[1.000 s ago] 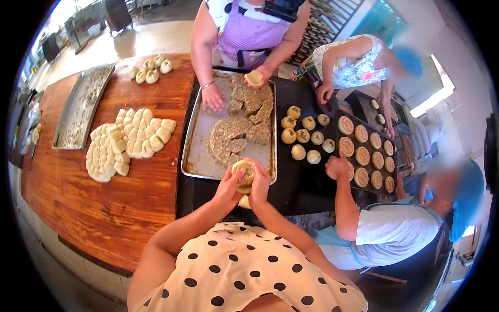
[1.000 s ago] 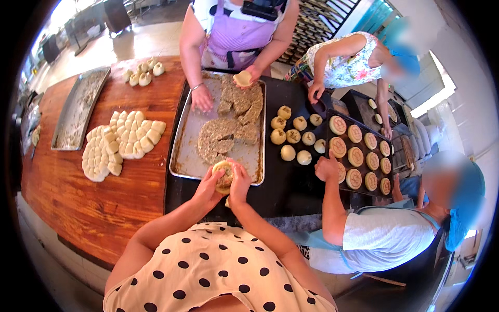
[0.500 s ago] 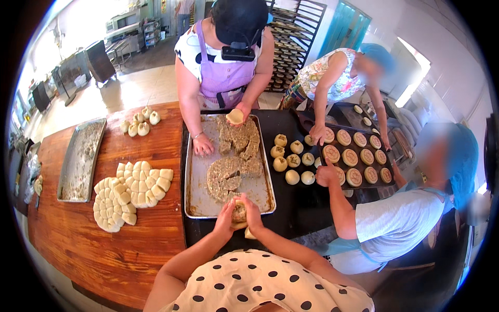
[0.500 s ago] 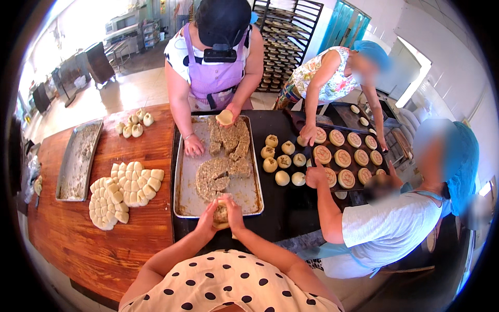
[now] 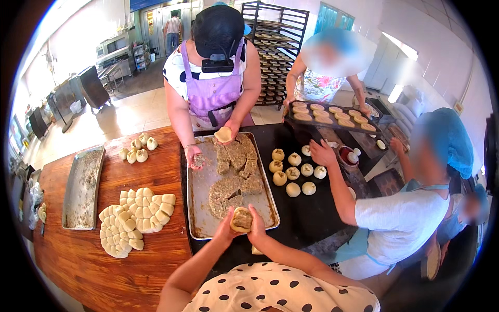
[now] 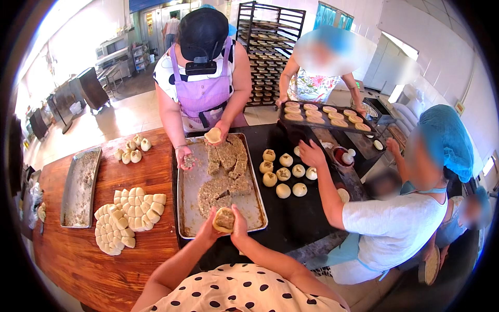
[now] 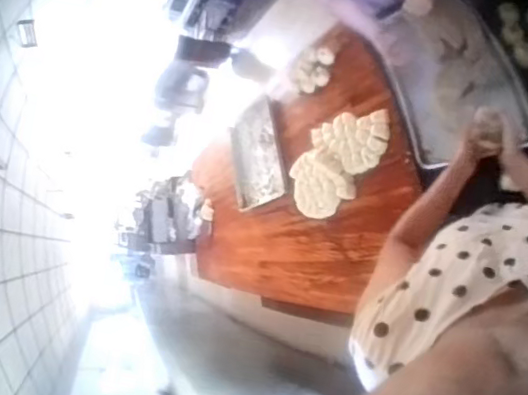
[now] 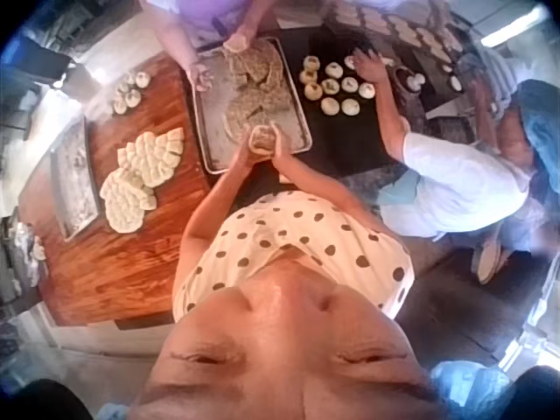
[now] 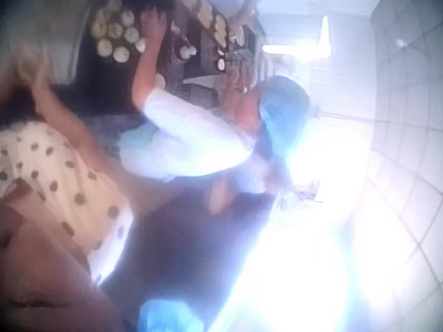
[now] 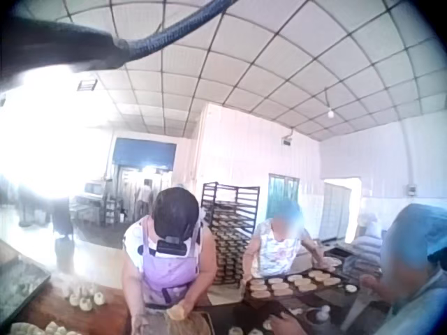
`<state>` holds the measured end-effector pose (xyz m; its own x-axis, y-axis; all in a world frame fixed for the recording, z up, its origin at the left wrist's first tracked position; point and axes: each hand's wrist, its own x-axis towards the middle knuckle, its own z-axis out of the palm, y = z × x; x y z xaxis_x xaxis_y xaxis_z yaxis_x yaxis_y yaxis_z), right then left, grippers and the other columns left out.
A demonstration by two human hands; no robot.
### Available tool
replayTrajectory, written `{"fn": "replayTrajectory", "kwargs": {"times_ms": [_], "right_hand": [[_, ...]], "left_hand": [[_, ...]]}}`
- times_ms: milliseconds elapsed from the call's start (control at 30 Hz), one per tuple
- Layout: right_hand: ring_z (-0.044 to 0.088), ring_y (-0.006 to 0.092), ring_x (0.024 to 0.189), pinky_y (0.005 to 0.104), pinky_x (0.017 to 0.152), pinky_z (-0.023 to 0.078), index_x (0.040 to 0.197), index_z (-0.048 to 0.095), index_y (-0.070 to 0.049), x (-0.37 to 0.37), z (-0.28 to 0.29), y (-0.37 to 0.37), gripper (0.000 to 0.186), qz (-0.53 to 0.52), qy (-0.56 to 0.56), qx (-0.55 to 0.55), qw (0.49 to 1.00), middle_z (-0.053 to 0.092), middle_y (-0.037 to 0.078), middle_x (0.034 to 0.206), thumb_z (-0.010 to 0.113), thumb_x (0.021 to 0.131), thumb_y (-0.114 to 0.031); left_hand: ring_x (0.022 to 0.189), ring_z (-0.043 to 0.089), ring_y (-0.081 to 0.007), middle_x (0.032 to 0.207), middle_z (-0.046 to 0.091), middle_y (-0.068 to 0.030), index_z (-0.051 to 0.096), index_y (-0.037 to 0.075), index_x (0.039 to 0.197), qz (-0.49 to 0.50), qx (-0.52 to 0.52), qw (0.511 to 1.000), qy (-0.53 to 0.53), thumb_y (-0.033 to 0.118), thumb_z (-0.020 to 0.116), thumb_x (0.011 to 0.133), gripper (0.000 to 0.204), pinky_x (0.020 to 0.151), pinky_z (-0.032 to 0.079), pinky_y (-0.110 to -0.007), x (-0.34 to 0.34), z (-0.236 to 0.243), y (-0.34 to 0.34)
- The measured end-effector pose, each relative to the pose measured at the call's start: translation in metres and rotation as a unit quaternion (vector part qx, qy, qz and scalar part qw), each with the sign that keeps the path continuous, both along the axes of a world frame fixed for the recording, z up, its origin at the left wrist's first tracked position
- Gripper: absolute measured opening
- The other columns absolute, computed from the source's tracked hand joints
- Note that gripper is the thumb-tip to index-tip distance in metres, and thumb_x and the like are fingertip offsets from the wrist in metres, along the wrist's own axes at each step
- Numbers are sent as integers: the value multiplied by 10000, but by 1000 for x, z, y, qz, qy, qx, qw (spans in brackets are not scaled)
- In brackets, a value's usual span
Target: The person prepares pastries by hand by taking pieces of dough, flattening them, adding a meat filling, and then sealing the dough around the filling to form a round bun.
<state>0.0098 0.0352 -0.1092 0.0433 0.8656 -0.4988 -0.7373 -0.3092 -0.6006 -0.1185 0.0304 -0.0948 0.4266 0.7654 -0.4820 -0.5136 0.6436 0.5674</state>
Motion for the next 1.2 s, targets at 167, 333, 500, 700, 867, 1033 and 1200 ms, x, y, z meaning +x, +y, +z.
{"fn": "replayTrajectory", "kwargs": {"times_ms": [167, 333, 500, 700, 867, 1033, 1200], "right_hand": [[610, 148, 994, 300, 879, 495, 1092, 628, -35, -28, 1, -10, 226, -27, -276, 119, 953, 658, 98, 1133, 666, 931, -189], [609, 170, 1044, 304, 931, 478, 1125, 613, -2, -34, 5, -11, 231, -62, -374, 206, 902, 653, 102, 1187, 652, 936, -129], [598, 160, 1040, 308, 956, 457, 1204, 598, 0, -25, 17, -10, 317, 4, -404, 261, 876, 658, 68, 1150, 566, 992, -234], [652, 227, 914, 348, 1037, 397, 1071, 682, -23, -18, 33, -4, 332, 45, -498, 283, 819, 704, 134, 995, 520, 1006, -306], [661, 296, 890, 439, 1076, 381, 1025, 687, -17, -27, 40, -13, 297, -43, -562, 327, 759, 708, 145, 981, 515, 996, -257], [647, 170, 839, 332, 895, 489, 979, 701, -17, -14, 27, 14, 297, 35, -216, 184, 958, 696, 73, 893, 556, 985, -276], [642, 151, 861, 304, 851, 490, 978, 700, -15, -30, 42, 6, 259, -49, -367, 228, 901, 701, 70, 902, 584, 977, -248]], "left_hand": [[1027, 614, -198, 1128, 613, -46, 555, 123, 1208, 183, -1, 979, -92, 371, 582, 980, 338, 864, 525, -383, 22, -16, -9], [989, 625, -192, 1076, 620, -47, 574, 107, 1139, 220, 48, 974, -32, 277, 539, 1009, 217, 849, 536, -376, 24, 5, -11], [1005, 630, -189, 1071, 629, -40, 582, 108, 1137, 181, 29, 981, -55, 423, 569, 979, 352, 855, 537, -374, 10, 12, -6], [977, 625, -166, 1041, 640, -43, 605, 94, 1157, 222, 35, 972, 66, 528, 539, 969, 477, 806, 519, -332, 23, 35, -6], [946, 626, -162, 999, 658, -58, 640, 86, 1096, 186, 116, 963, 154, 508, 497, 997, 456, 772, 517, -330, 19, 22, -6], [1027, 625, -189, 1141, 642, -47, 582, 108, 1212, 71, 53, 995, -41, 592, 464, 973, 553, 877, 522, -354, 5, 31, 10], [1092, 601, -197, 1155, 629, -53, 554, 98, 1242, 193, 79, 974, -85, 435, 517, 1002, 415, 943, 502, -377, 27, 19, -4]]}}
